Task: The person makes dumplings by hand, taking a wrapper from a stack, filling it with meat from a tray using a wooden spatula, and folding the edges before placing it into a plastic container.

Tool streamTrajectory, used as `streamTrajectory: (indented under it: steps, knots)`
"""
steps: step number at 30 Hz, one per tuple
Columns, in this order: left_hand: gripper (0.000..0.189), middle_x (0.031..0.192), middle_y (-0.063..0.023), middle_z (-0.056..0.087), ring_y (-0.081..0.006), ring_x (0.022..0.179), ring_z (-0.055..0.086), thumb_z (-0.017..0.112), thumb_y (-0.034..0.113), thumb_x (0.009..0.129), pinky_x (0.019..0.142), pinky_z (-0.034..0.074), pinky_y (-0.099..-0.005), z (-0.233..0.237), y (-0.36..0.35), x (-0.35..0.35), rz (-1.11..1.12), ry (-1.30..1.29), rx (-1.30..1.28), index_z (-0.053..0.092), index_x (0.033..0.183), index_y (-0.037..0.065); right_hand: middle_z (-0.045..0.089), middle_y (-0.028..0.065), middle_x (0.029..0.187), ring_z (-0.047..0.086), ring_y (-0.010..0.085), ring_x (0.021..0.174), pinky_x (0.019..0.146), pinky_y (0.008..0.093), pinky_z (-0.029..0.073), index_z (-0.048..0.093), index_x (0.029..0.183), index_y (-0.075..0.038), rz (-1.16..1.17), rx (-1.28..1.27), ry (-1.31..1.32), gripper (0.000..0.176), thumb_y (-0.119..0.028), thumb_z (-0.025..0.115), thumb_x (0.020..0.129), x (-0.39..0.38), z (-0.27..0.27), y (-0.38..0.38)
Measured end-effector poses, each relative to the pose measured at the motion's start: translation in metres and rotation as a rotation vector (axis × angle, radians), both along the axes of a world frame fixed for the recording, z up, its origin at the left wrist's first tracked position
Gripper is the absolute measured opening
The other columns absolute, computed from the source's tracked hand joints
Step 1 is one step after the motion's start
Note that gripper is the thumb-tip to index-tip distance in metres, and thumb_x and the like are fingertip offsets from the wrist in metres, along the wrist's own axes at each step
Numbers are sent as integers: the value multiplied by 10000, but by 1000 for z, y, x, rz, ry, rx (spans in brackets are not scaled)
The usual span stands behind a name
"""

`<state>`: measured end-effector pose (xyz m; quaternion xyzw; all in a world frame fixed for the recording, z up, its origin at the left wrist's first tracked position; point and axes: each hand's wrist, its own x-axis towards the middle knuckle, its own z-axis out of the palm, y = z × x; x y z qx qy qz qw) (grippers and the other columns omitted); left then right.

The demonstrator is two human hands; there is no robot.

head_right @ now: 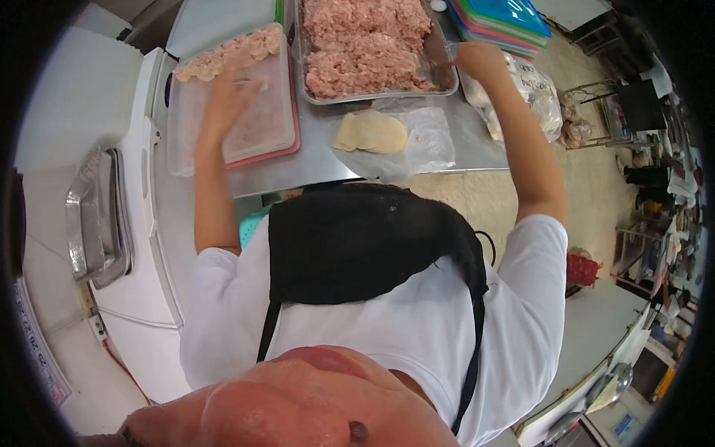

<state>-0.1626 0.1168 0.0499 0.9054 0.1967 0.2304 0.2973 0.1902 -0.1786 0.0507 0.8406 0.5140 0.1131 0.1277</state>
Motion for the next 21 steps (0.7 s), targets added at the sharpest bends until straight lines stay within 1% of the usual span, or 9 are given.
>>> streamTrajectory:
  steps: [2, 4, 7, 9, 10, 13, 16, 19, 21]
  knots:
    - [463, 1162, -188, 603, -328, 1046, 586, 658, 214, 821, 895, 453, -393, 8, -73, 13, -161, 76, -278, 528, 1224, 26, 671, 165, 767, 664, 333, 738, 620, 439, 523, 664, 700, -38, 105, -8, 70, 189, -188, 570, 768, -13, -28, 5]
    - [378, 1059, -123, 651, -248, 950, 623, 669, 203, 799, 824, 483, -337, -35, -104, 26, -295, 116, -197, 593, 1146, 75, 672, 161, 758, 667, 324, 734, 613, 428, 526, 671, 689, -49, 201, -31, 102, 164, -158, 563, 746, -35, -36, 8]
    - [332, 1051, -147, 646, -255, 926, 624, 678, 202, 784, 805, 481, -338, -84, -133, 43, -184, 405, -133, 611, 1070, 47, 672, 151, 755, 668, 320, 737, 609, 426, 525, 686, 703, -56, 280, -34, 93, 158, -151, 568, 744, -42, -27, -2]
    - [348, 1043, -159, 643, -266, 907, 627, 689, 222, 771, 785, 482, -339, -135, -139, 42, -158, 202, 19, 621, 1060, 40, 674, 146, 760, 668, 319, 745, 610, 425, 525, 689, 713, -57, 219, -83, 129, 167, -183, 587, 752, -20, 2, -4]
    - [357, 1039, -165, 642, -272, 897, 629, 695, 232, 764, 776, 482, -339, -140, -141, 44, -141, 97, 102, 627, 1055, 36, 675, 144, 763, 669, 318, 749, 610, 425, 524, 691, 718, -58, 193, -105, 141, 174, -199, 596, 757, -9, 15, -3]
    - [410, 1067, -176, 630, -303, 953, 608, 710, 261, 745, 827, 468, -361, -127, -138, 43, 60, 447, -327, 628, 1081, 42, 674, 140, 758, 668, 313, 748, 617, 414, 523, 695, 729, -58, 288, -30, 139, 200, -248, 637, 749, 12, -19, -12]
    - [402, 1122, -186, 603, -328, 1051, 559, 726, 300, 723, 882, 438, -408, -90, -159, 55, 114, 338, -440, 665, 1037, 58, 665, 121, 723, 669, 296, 727, 605, 403, 525, 694, 717, -76, 490, 16, 138, 146, -196, 619, 751, -6, -46, -12]
    - [371, 1101, -173, 601, -324, 1067, 541, 719, 307, 733, 899, 425, -408, -116, -187, 79, -31, 212, 0, 684, 1032, 90, 654, 114, 702, 662, 287, 704, 596, 401, 517, 681, 704, -77, 569, 98, 198, 161, -205, 608, 768, -14, -57, -12]
    - [367, 1061, -161, 600, -326, 1038, 546, 709, 306, 743, 899, 425, -411, -132, -196, 89, 73, 203, 63, 684, 1051, 107, 636, 112, 683, 644, 288, 680, 604, 411, 502, 654, 674, -59, 659, 210, 224, 222, -233, 593, 799, 15, -54, -8]
